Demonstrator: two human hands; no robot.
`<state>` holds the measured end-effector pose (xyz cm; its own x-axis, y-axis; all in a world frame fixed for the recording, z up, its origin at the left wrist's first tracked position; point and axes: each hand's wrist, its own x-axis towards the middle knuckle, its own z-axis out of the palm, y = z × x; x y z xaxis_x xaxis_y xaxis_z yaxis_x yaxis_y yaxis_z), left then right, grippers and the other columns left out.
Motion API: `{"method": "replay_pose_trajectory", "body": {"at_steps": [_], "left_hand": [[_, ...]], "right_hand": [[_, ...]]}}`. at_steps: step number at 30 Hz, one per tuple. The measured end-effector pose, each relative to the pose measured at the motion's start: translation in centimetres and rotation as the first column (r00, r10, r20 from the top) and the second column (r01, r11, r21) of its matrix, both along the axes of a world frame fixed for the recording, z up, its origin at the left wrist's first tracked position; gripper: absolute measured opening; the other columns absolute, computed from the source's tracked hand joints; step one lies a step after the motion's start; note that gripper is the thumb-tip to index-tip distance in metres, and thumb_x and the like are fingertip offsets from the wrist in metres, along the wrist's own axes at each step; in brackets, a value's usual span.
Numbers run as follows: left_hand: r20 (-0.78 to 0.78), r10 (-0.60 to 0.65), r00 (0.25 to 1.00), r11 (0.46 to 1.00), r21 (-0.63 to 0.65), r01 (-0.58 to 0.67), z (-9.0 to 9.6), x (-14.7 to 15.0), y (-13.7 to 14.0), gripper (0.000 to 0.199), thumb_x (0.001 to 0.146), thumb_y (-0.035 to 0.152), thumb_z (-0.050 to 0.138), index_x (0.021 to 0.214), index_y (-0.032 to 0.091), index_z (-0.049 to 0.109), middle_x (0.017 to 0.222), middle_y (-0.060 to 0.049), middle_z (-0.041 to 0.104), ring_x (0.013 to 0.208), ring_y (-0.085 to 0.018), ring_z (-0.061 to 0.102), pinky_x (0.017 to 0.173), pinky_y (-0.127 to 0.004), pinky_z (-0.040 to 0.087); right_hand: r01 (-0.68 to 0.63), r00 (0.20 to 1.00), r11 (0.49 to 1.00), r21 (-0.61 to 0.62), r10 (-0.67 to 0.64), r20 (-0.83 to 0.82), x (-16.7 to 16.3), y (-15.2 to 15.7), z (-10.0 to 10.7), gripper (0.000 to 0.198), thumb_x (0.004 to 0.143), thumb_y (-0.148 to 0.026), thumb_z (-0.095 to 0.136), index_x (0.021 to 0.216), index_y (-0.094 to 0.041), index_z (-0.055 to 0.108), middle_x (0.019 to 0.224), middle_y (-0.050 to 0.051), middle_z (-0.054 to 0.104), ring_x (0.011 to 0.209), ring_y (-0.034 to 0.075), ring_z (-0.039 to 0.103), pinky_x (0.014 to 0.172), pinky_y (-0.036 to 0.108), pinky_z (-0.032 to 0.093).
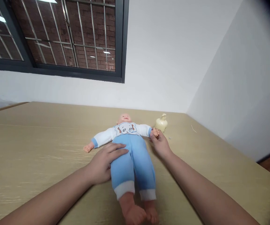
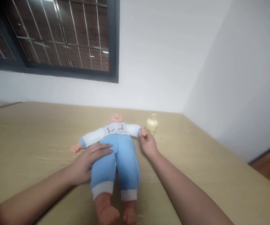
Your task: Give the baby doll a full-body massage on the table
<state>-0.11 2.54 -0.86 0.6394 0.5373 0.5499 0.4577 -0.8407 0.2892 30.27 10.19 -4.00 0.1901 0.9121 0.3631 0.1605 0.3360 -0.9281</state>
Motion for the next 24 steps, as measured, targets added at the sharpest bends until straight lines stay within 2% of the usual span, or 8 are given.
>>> {"method": "replay_pose_trajectory", "body": {"at_steps": [3, 7, 10, 13, 15, 18, 21, 24], "left_hand": [[-0.133, -0.005, 0.991, 0.995, 0.094, 0.017, 0.1, 0.6, -1.1, 0.066, 0.078, 0.023, 0.065, 0.141, 0.03, 0.05, 0.146, -0.011, 0.05, 0.132, -0.037, 0.046, 0.107, -0.057, 0.039], [-0.284, -0.126, 0.95, 0.987, 0.063, 0.15, 1.0, 1.5, -2.9, 0.075, 0.07, 0.024, 0.069, 0.143, 0.029, 0.049, 0.149, -0.012, 0.048, 0.135, -0.042, 0.042, 0.107, -0.063, 0.038], [-0.226, -0.2, 0.953, 0.978, 0.012, 0.208, 1.5, 1.6, -3.5, 0.07, 0.076, 0.021, 0.068, 0.142, 0.03, 0.048, 0.146, -0.011, 0.051, 0.133, -0.036, 0.047, 0.105, -0.053, 0.045], [-0.092, -0.199, 0.976, 0.98, 0.003, 0.2, 1.7, 1.0, -3.0, 0.06, 0.083, 0.021, 0.067, 0.14, 0.033, 0.051, 0.141, -0.009, 0.055, 0.129, -0.029, 0.052, 0.102, -0.043, 0.05], [-0.061, -0.177, 0.982, 0.984, 0.006, 0.177, 1.8, 0.6, -2.3, 0.06, 0.085, 0.022, 0.068, 0.14, 0.035, 0.05, 0.139, -0.008, 0.056, 0.125, -0.028, 0.056, 0.1, -0.041, 0.051], [-0.055, -0.149, 0.987, 0.989, 0.012, 0.15, 1.6, 0.4, -1.7, 0.063, 0.085, 0.024, 0.068, 0.143, 0.036, 0.046, 0.137, -0.008, 0.058, 0.12, -0.026, 0.06, 0.098, -0.039, 0.053], [-0.051, -0.133, 0.99, 0.991, 0.026, 0.134, 1.2, 0.5, -1.6, 0.062, 0.087, 0.023, 0.066, 0.144, 0.035, 0.045, 0.136, -0.008, 0.058, 0.12, -0.025, 0.06, 0.097, -0.038, 0.053], [-0.073, -0.114, 0.991, 0.992, 0.045, 0.118, 1.0, 0.7, -1.8, 0.06, 0.087, 0.022, 0.063, 0.144, 0.034, 0.045, 0.137, -0.009, 0.058, 0.121, -0.026, 0.059, 0.099, -0.041, 0.052]], "right_hand": [[0.0, 0.98, 0.993, -0.119, -0.023, -0.197, 1.2, 0.7, -0.3, 0.04, 0.079, -0.054, 0.07, 0.101, -0.023, 0.06, 0.095, 0.004, 0.069, 0.079, 0.02, 0.068, 0.067, 0.033, 0.059], [-0.02, 0.943, 0.99, -0.14, -0.028, -0.331, 2.7, 0.3, 0.6, 0.034, 0.074, -0.044, 0.074, 0.095, -0.021, 0.062, 0.088, 0.002, 0.068, 0.069, 0.018, 0.066, 0.058, 0.03, 0.057], [0.04, 0.912, 0.996, -0.074, -0.066, -0.405, 3.4, -0.4, 1.6, 0.019, 0.071, -0.033, 0.072, 0.079, -0.02, 0.06, 0.078, 0.0, 0.062, 0.069, 0.016, 0.062, 0.052, 0.024, 0.052], [0.103, 0.868, 0.992, -0.067, -0.123, -0.482, 3.7, -0.5, 2.1, 0.014, 0.07, -0.028, 0.066, 0.07, -0.021, 0.053, 0.072, -0.003, 0.058, 0.064, 0.014, 0.057, 0.046, 0.021, 0.044], [0.104, 0.838, 0.985, -0.141, -0.163, -0.52, 3.8, -0.2, 1.9, 0.013, 0.071, -0.03, 0.063, 0.072, -0.022, 0.053, 0.071, -0.003, 0.059, 0.064, 0.013, 0.057, 0.045, 0.02, 0.042], [0.068, 0.811, 0.959, -0.275, -0.213, -0.544, 3.8, 0.2, 1.3, 0.013, 0.073, -0.033, 0.062, 0.08, -0.024, 0.055, 0.072, -0.004, 0.062, 0.064, 0.015, 0.06, 0.048, 0.022, 0.047], [0.026, 0.807, 0.928, -0.372, -0.239, -0.54, 3.9, 0.4, 1.1, 0.016, 0.075, -0.035, 0.06, 0.087, -0.024, 0.056, 0.077, -0.002, 0.067, 0.064, 0.016, 0.064, 0.058, 0.029, 0.056], [-0.029, 0.814, 0.9, -0.435, -0.231, -0.532, 4.1, 0.3, 1.3, 0.017, 0.075, -0.031, 0.061, 0.089, -0.023, 0.058, 0.084, 0.002, 0.071, 0.072, 0.02, 0.069, 0.067, 0.037, 0.06]]}}
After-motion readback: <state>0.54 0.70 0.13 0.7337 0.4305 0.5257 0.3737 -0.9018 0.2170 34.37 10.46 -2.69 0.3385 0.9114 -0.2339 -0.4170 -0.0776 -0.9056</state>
